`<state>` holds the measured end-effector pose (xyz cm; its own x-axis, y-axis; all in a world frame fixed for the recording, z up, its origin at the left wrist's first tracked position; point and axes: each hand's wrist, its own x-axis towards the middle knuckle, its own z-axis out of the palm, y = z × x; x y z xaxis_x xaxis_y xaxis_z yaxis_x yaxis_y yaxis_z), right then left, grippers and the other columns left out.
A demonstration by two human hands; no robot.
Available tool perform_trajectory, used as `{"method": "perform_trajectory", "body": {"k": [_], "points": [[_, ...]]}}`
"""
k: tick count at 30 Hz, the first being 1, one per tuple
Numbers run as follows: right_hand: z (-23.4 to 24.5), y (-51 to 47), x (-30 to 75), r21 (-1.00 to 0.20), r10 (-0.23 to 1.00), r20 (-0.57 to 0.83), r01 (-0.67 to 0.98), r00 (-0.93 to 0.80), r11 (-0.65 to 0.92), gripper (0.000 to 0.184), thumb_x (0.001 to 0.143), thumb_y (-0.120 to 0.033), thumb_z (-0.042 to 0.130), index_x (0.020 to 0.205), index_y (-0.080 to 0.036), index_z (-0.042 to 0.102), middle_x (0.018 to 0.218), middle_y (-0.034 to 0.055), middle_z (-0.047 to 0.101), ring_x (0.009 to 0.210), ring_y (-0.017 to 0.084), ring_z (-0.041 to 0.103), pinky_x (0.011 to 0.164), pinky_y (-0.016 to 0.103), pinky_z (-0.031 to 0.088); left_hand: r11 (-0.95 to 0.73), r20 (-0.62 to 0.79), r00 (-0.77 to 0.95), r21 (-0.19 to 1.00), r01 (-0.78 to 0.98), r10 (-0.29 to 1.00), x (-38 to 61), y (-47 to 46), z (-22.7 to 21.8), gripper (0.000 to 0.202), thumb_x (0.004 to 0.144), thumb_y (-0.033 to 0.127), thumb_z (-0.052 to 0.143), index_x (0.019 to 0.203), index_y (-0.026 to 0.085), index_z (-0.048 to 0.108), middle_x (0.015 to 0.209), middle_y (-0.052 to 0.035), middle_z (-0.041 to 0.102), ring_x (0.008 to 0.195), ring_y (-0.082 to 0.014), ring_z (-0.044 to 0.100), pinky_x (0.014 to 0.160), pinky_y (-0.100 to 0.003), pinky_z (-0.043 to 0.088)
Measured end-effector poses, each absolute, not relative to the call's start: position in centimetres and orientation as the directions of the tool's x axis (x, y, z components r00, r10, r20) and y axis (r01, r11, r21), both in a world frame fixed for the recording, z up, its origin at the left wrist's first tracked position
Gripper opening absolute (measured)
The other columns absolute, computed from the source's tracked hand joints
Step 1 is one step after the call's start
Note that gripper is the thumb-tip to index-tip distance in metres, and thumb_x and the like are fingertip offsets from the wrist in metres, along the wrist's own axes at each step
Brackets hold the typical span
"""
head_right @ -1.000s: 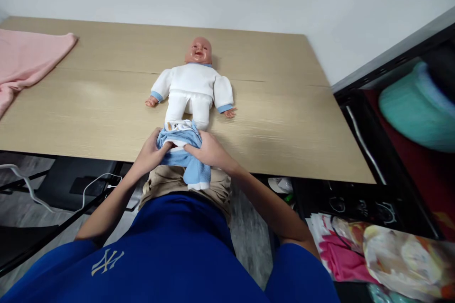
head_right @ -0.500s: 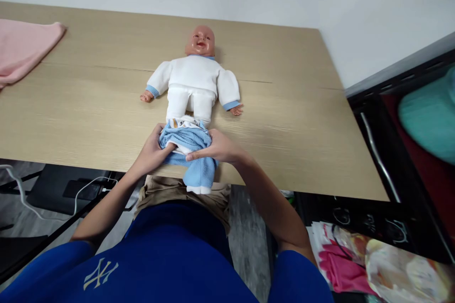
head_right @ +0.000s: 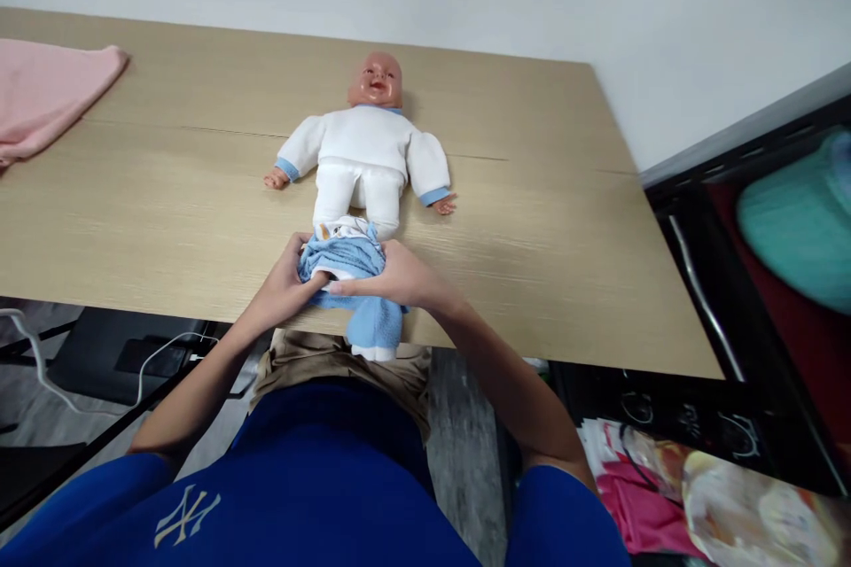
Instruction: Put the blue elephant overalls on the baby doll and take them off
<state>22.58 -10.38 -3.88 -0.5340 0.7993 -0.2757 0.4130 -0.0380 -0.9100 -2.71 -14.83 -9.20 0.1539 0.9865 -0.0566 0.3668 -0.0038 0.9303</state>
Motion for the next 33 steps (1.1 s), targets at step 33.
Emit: {"method": "perform_trajectory", "body": {"k": [33], "points": [[-8.3,-11.7,21.6,-0.698,0.889,0.026,0.628,-0.458,0.344,0.064,0.093,-0.039,0.096,0.149,-0.025,0.068,0.135,0.015,0.087,0.122,0.042,0.084,0.099,0.049,0.066,-0.217,0.172,0.163,0.923,0.318,0.972,-4.3,-15.5,-13.5,0.057,0.098,0.03,0.075,0.15,0.021,0.05,0.15,-0.0181,0.072,0.14,-0.034,0.072,0.121,-0.05,0.058]]}}
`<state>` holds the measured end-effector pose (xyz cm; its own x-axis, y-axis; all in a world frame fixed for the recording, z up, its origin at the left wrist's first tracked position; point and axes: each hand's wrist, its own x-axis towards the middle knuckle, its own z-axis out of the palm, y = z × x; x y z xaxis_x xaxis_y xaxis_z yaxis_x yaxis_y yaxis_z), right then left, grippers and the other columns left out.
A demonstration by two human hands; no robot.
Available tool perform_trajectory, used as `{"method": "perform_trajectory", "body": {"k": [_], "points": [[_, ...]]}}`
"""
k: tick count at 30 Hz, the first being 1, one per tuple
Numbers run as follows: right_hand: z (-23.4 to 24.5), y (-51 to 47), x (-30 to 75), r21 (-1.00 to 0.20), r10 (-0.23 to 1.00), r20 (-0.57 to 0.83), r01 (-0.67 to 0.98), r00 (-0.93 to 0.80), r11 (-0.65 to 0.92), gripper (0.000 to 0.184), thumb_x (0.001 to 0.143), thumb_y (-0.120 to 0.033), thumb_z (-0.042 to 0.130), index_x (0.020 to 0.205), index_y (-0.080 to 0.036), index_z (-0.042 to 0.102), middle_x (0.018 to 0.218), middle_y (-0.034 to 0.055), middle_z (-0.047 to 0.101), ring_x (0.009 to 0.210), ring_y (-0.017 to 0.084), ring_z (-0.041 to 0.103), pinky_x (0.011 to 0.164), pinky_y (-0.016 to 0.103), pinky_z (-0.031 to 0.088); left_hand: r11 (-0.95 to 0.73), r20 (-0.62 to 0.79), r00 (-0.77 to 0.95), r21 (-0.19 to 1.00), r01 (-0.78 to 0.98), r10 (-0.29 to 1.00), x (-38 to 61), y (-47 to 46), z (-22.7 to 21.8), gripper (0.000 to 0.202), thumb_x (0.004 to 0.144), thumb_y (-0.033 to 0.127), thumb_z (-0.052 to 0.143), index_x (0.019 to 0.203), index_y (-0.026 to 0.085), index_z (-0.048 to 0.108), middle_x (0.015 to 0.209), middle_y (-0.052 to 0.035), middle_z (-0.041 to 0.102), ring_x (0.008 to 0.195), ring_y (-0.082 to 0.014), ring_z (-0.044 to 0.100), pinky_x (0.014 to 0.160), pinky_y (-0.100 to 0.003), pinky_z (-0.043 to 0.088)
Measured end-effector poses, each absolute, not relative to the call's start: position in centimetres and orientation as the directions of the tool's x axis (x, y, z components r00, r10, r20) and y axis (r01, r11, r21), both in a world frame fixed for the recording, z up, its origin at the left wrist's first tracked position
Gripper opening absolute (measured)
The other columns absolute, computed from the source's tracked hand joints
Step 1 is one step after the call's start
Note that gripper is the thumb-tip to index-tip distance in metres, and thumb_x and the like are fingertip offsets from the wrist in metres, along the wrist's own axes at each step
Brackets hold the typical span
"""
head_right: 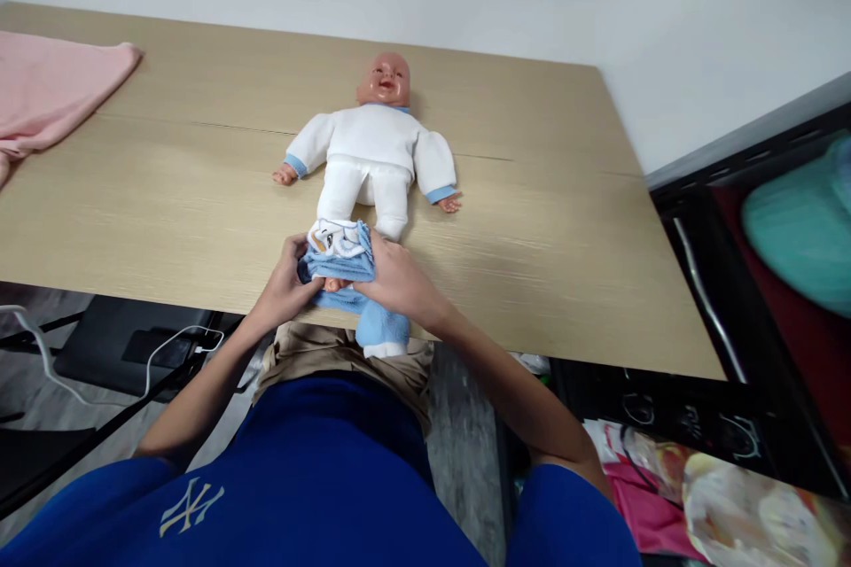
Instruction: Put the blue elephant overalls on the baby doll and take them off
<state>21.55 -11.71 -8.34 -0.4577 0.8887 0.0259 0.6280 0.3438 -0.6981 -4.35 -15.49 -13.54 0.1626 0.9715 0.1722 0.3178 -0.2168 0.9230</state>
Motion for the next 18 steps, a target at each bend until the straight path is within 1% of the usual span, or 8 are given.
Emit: {"method": "perform_trajectory", "body": {"k": [2,4,5,10,13,15,16,18], "points": [[-8.5,-11.3,21.7,-0.743,0.881,0.065,0.567,-0.468,0.356,0.06,0.092,-0.041,0.097,0.144,-0.026,0.07,0.133,0.0132,0.088,0.12,0.04,0.085,0.098,0.048,0.066,-0.25,0.201,0.179,0.915,0.317,0.963,-4.6,-15.1,-13.6,0.051,0.1,0.029,0.074,0.147,0.021,0.056,0.143,-0.0145,0.076,0.13,-0.0312,0.075,0.115,-0.045,0.059],[-8.6,-10.8,21.8,-0.754,0.872,0.122,0.527,-0.474,0.392,0.054,0.09,-0.04,0.098,0.136,-0.025,0.073,0.128,0.0123,0.089,0.116,0.039,0.084,0.098,0.047,0.065,-0.264,0.202,0.198,0.892,0.368,0.959,-4.8,-14.7,-13.3,0.039,0.102,0.031,0.072,0.138,0.02,0.063,0.13,-0.0113,0.079,0.115,-0.0288,0.075,0.107,-0.043,0.06],[-8.6,-10.5,21.8,-0.75,0.868,0.15,0.518,-0.473,0.412,0.051,0.089,-0.038,0.098,0.131,-0.024,0.074,0.125,0.0121,0.089,0.114,0.038,0.084,0.098,0.046,0.064,-0.268,0.199,0.206,0.878,0.396,0.958,-5.0,-14.5,-13.1,0.036,0.103,0.033,0.072,0.136,0.02,0.066,0.126,-0.0108,0.08,0.112,-0.0287,0.075,0.105,-0.042,0.059],[-8.5,-8.4,22.1,-0.685,0.833,0.237,0.522,-0.501,0.508,0.029,0.089,-0.036,0.093,0.109,-0.025,0.075,0.121,0.0121,0.085,0.112,0.035,0.079,0.102,0.047,0.063,-0.319,0.162,0.337,0.813,0.487,0.928,-6.4,-12.6,-11.2,0.037,0.109,0.039,0.069,0.139,0.019,0.072,0.137,-0.0168,0.081,0.128,-0.0343,0.073,0.117,-0.05,0.058],[-8.3,-6.2,22.2,-0.658,0.788,0.241,0.501,-0.566,0.562,0.031,0.083,-0.038,0.097,0.102,-0.025,0.076,0.12,0.0122,0.085,0.114,0.036,0.076,0.107,0.049,0.062,-0.4,0.164,0.463,0.785,0.473,0.871,-7.7,-10.4,-10.0,0.035,0.111,0.041,0.069,0.137,0.021,0.077,0.15,-0.0189,0.079,0.141,-0.0361,0.07,0.128,-0.055,0.054],[-8.0,-4.6,22.3,-0.681,0.752,0.221,0.454,-0.621,0.574,0.033,0.081,-0.041,0.098,0.101,-0.024,0.078,0.114,0.01,0.085,0.109,0.034,0.076,0.104,0.048,0.062,-0.422,0.145,0.534,0.79,0.444,0.833,-8.6,-8.8,-9.4,0.034,0.109,0.043,0.071,0.135,0.024,0.08,0.159,-0.0183,0.076,0.15,-0.0368,0.068,0.135,-0.057,0.05],[-7.8,-3.8,22.3,-0.703,0.734,0.201,0.426,-0.648,0.569,0.032,0.082,-0.043,0.098,0.1,-0.024,0.079,0.109,0.0084,0.085,0.105,0.032,0.076,0.101,0.046,0.062,-0.419,0.125,0.561,0.798,0.434,0.818,-9.0,-8.1,-9.1,0.032,0.108,0.043,0.074,0.132,0.025,0.082,0.159,-0.018,0.077,0.151,-0.0372,0.068,0.136,-0.058,0.05],[-7.3,-2.7,22.3,-0.748,0.705,0.147,0.388,-0.694,0.538,0.033,0.086,-0.049,0.095,0.099,-0.023,0.08,0.101,0.0056,0.084,0.096,0.029,0.075,0.095,0.042,0.061,-0.403,0.091,0.593,0.814,0.419,0.8,-9.6,-6.9,-8.6,0.027,0.105,0.047,0.079,0.121,0.026,0.085,0.15,-0.0179,0.081,0.145,-0.0377,0.071,0.133,-0.059,0.054]]}}
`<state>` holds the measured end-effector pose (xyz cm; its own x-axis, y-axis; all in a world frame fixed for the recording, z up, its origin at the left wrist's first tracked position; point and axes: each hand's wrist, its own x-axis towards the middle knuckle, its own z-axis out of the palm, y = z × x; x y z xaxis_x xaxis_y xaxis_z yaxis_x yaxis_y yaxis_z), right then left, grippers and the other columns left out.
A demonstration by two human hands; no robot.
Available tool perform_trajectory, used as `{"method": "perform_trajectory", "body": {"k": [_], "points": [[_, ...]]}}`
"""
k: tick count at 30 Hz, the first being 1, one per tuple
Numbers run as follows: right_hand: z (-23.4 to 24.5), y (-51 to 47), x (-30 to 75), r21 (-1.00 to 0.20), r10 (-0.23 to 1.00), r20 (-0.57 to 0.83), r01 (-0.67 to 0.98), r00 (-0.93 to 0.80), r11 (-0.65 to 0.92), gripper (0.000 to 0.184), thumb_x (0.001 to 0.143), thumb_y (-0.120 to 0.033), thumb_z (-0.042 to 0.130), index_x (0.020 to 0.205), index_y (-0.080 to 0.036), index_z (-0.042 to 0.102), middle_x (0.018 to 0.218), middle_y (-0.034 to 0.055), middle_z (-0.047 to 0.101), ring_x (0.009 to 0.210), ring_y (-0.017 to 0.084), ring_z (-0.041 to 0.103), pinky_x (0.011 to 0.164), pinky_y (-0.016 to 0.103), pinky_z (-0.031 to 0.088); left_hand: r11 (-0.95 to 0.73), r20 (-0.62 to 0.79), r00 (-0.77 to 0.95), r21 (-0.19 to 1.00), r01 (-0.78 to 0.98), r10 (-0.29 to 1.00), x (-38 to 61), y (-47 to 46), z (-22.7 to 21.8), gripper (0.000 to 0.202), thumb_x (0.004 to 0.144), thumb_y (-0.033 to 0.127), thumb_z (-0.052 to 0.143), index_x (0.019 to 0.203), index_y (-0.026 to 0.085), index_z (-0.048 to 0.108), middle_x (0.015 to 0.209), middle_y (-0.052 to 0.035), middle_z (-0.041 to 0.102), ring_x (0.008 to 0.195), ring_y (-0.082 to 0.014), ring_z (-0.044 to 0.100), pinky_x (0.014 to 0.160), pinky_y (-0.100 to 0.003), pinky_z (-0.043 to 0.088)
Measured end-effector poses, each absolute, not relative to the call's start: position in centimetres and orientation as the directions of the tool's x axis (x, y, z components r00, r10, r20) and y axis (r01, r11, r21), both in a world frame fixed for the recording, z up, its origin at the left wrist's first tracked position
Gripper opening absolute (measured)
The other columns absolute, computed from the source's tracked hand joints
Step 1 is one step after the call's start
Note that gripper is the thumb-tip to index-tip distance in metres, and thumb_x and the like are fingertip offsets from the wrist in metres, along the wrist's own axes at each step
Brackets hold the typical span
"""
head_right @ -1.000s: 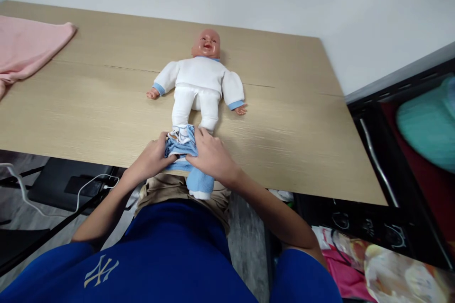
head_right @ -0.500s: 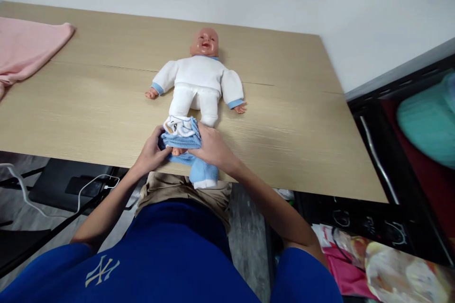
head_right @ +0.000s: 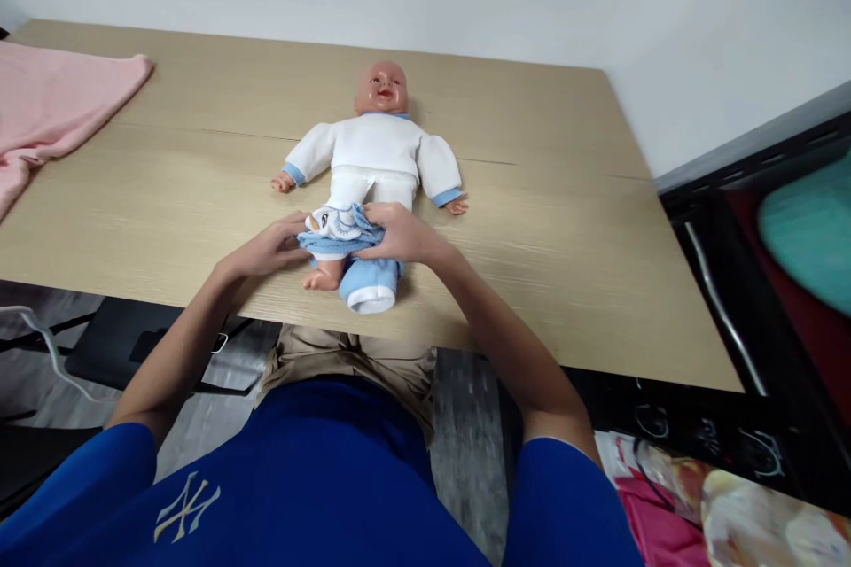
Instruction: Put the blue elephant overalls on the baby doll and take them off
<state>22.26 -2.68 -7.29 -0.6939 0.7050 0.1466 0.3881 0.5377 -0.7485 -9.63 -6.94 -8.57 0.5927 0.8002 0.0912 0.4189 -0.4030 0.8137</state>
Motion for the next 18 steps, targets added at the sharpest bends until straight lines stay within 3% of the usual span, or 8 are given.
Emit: {"method": "perform_trajectory", "body": {"k": [3,7,10,13,15,18], "points": [[-6.3,-2.1,22.4,-0.771,0.682,0.084,0.387,-0.726,0.506,0.041,0.089,-0.058,0.094,0.104,-0.021,0.082,0.099,0.0051,0.083,0.094,0.029,0.074,0.091,0.04,0.06,-0.383,0.084,0.599,0.836,0.393,0.796,-10.1,-6.0,-7.9,0.033,0.099,0.056,0.089,0.108,0.024,0.086,0.134,-0.0162,0.083,0.131,-0.0362,0.076,0.124,-0.056,0.06],[-5.9,-2.6,23.4,-0.753,0.703,0.132,0.39,-0.699,0.53,0.065,0.088,-0.071,0.097,0.125,-0.02,0.081,0.115,0.0096,0.084,0.106,0.033,0.075,0.099,0.044,0.062,-0.316,0.05,0.58,0.874,0.369,0.813,-10.6,-5.8,-7.6,0.049,0.09,0.064,0.099,0.108,0.022,0.084,0.121,-0.0122,0.083,0.122,-0.0336,0.076,0.118,-0.052,0.062],[-7.0,-2.9,24.6,-0.782,0.717,0.199,0.333,-0.668,0.527,0.06,0.095,-0.075,0.09,0.119,-0.022,0.078,0.117,0.0099,0.081,0.11,0.032,0.073,0.106,0.047,0.062,-0.236,0.048,0.506,0.92,0.313,0.861,-10.7,-5.8,-7.8,0.054,0.092,0.071,0.096,0.105,0.023,0.076,0.106,-0.0081,0.076,0.104,-0.0286,0.074,0.101,-0.046,0.065],[-8.3,-2.9,25.6,-0.895,0.743,0.149,0.23,-0.652,0.382,0.06,0.098,-0.079,0.085,0.117,-0.023,0.077,0.117,0.0087,0.079,0.114,0.03,0.074,0.108,0.045,0.064,-0.156,0.018,0.449,0.95,0.271,0.893,-10.6,-5.3,-8.0,0.056,0.098,0.076,0.087,0.109,0.025,0.066,0.095,-0.0035,0.068,0.088,-0.0231,0.068,0.085,-0.04,0.062],[-8.9,-3.0,26.0,-0.953,0.756,0.102,0.154,-0.647,0.26,0.069,0.095,-0.082,0.087,0.129,-0.024,0.076,0.125,0.0094,0.08,0.12,0.03,0.075,0.111,0.046,0.065,-0.158,0.011,0.454,0.945,0.287,0.891,-10.4,-4.7,-7.7,0.056,0.099,0.075,0.085,0.115,0.026,0.063,0.1,-0.0043,0.07,0.09,-0.022,0.068,0.086,-0.039,0.061],[-9.0,-3.2,26.3,-0.979,0.765,0.076,0.097,-0.64,0.178,0.077,0.09,-0.084,0.09,0.14,-0.026,0.074,0.133,0.0101,0.08,0.127,0.032,0.076,0.115,0.048,0.066,-0.281,0.11,0.413,0.881,0.381,0.904,-9.8,-3.7,-6.5,0.055,0.1,0.07,0.084,0.123,0.024,0.065,0.126,-0.0113,0.075,0.108,-0.0236,0.071,0.102,-0.041,0.061]]}}
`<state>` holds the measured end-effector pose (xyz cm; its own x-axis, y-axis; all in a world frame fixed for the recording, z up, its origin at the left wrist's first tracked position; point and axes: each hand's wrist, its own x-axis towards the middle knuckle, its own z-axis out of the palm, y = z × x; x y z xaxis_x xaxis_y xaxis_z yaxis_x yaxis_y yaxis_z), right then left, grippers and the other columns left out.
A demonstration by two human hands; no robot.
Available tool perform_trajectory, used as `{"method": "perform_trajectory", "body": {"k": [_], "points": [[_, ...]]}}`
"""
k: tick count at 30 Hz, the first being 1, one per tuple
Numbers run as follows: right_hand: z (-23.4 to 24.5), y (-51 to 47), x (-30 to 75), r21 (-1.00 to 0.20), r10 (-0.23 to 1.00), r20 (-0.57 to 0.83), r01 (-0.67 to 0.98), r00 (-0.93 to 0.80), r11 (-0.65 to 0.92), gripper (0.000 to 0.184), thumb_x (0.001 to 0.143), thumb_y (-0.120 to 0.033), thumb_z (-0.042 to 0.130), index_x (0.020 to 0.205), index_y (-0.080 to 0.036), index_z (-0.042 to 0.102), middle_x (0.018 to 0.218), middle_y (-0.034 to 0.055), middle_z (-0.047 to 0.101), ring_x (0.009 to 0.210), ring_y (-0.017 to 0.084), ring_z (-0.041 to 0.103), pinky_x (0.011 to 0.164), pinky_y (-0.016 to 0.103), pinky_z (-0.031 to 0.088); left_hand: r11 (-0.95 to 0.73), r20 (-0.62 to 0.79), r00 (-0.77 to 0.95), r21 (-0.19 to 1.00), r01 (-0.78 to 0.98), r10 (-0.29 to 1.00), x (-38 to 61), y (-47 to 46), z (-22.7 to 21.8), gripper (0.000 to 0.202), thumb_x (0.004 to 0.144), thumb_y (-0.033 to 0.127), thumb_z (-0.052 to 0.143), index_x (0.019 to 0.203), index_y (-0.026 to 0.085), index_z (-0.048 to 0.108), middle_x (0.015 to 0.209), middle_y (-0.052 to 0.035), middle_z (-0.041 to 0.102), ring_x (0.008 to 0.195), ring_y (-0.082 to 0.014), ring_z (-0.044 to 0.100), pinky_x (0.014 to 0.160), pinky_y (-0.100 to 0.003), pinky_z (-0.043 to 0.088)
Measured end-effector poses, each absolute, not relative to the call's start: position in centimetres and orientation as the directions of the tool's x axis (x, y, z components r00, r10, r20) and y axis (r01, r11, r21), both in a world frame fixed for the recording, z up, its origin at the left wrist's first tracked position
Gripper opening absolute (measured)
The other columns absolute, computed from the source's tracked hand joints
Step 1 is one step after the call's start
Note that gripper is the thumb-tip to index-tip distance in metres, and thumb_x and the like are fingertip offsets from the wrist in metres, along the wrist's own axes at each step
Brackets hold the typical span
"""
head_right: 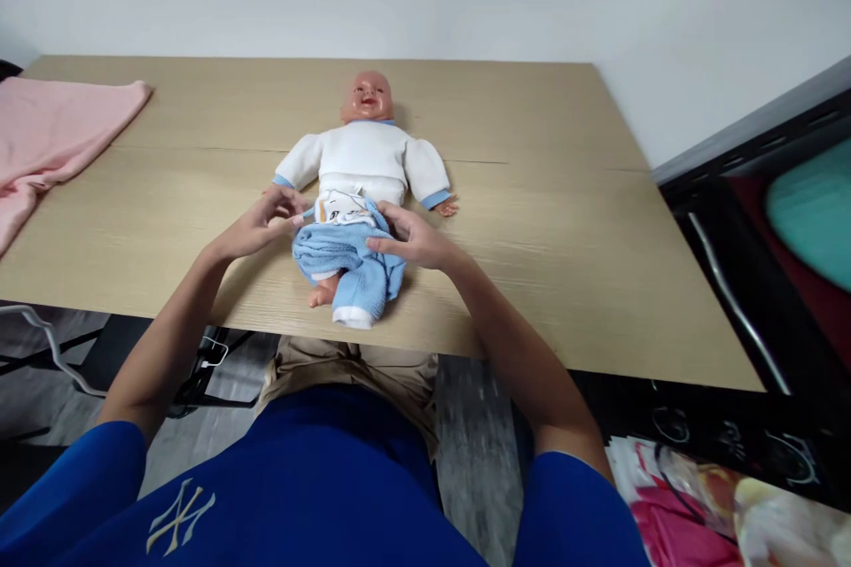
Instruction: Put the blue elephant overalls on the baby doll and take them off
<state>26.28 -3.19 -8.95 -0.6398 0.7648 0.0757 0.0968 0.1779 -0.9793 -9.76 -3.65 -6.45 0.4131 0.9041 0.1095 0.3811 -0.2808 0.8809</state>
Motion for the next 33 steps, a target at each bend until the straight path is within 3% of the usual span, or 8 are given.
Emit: {"method": "perform_trajectory", "body": {"k": [4,7,10,13,17,21,29,33], "points": [[-8.6,-3.3,26.7,-0.981,0.742,0.078,0.082,-0.666,0.176,0.078,0.087,-0.084,0.092,0.137,-0.026,0.075,0.128,0.0093,0.078,0.125,0.032,0.077,0.113,0.048,0.067,-0.441,0.211,0.448,0.741,0.505,0.869,-7.3,-2.1,-3.3,0.067,0.098,0.069,0.087,0.145,0.023,0.07,0.156,-0.0156,0.072,0.139,-0.0326,0.064,0.125,-0.048,0.053],[-8.4,-3.1,27.0,-0.98,0.736,0.097,0.065,-0.67,0.188,0.073,0.086,-0.08,0.096,0.131,-0.026,0.077,0.124,0.0079,0.077,0.122,0.031,0.077,0.111,0.046,0.067,-0.522,0.156,0.62,0.713,0.468,0.769,-4.4,-0.6,-0.8,0.07,0.085,0.066,0.099,0.138,0.024,0.079,0.148,-0.0132,0.078,0.147,-0.0392,0.062,0.133,-0.053,0.048],[-8.2,-3.1,27.1,-0.979,0.752,0.093,0.076,-0.653,0.187,0.067,0.084,-0.075,0.099,0.121,-0.025,0.076,0.113,0.0049,0.076,0.108,0.027,0.076,0.101,0.041,0.067,-0.48,-0.001,0.761,0.775,0.41,0.648,-2.1,1.3,1.0,0.051,0.075,0.055,0.106,0.111,0.024,0.085,0.111,-0.0086,0.083,0.124,-0.0379,0.074,0.117,-0.051,0.058],[-7.5,-3.3,27.3,-0.975,0.752,0.015,0.158,-0.659,0.158,0.062,0.085,-0.075,0.098,0.111,-0.024,0.076,0.097,0.0005,0.073,0.09,0.022,0.071,0.084,0.034,0.063,-0.367,-0.172,0.82,0.83,0.419,0.546,-1.0,2.9,1.3,0.038,0.076,0.047,0.106,0.094,0.024,0.081,0.084,-0.0035,0.073,0.092,-0.03,0.074,0.09,-0.042,0.06],[-6.9,-3.6,27.7,-0.957,0.745,-0.055,0.249,-0.665,0.152,0.058,0.089,-0.077,0.094,0.096,-0.022,0.075,0.086,-0.0011,0.069,0.081,0.02,0.065,0.077,0.032,0.057,-0.329,-0.17,0.868,0.878,0.348,0.466,-0.2,3.7,0.2,0.038,0.086,0.053,0.1,0.1,0.024,0.079,0.093,-0.0058,0.076,0.088,-0.027,0.072,0.082,-0.039,0.06],[-7.4,-3.6,27.9,-0.976,0.764,0.016,0.156,-0.645,0.153,0.069,0.096,-0.09,0.08,0.109,-0.023,0.078,0.097,0.0029,0.075,0.091,0.023,0.07,0.083,0.035,0.062,-0.217,-0.168,0.882,0.933,0.286,0.441,0.1,3.5,-1.6,0.048,0.089,0.06,0.096,0.118,0.024,0.083,0.102,-0.0089,0.082,0.095,-0.0309,0.078,0.084,-0.041,0.065],[-7.4,-4.1,28.2,-0.945,0.748,-0.076,0.288,-0.659,0.157,0.076,0.103,-0.087,0.075,0.145,-0.023,0.077,0.128,0.0089,0.085,0.114,0.031,0.08,0.101,0.043,0.069,-0.237,-0.212,0.877,0.911,0.337,0.432,-0.9,3.7,-2.6,0.049,0.066,0.054,0.114,0.077,0.025,0.076,0.071,-0.0016,0.069,0.071,-0.0309,0.075,0.066,-0.046,0.066],[-5.5,-4.6,28.5,-0.882,0.714,-0.174,0.429,-0.679,0.193,0.063,0.097,-0.077,0.088,0.131,-0.024,0.082,0.114,0.0061,0.086,0.1,0.03,0.079,0.089,0.042,0.068,-0.105,-0.226,0.869,0.948,0.3,0.44,-0.4,3.1,-1.6,0.05,0.069,0.055,0.11,0.106,0.028,0.088,0.09,-0.0029,0.084,0.098,-0.0375,0.086,0.088,-0.049,0.076]]}}
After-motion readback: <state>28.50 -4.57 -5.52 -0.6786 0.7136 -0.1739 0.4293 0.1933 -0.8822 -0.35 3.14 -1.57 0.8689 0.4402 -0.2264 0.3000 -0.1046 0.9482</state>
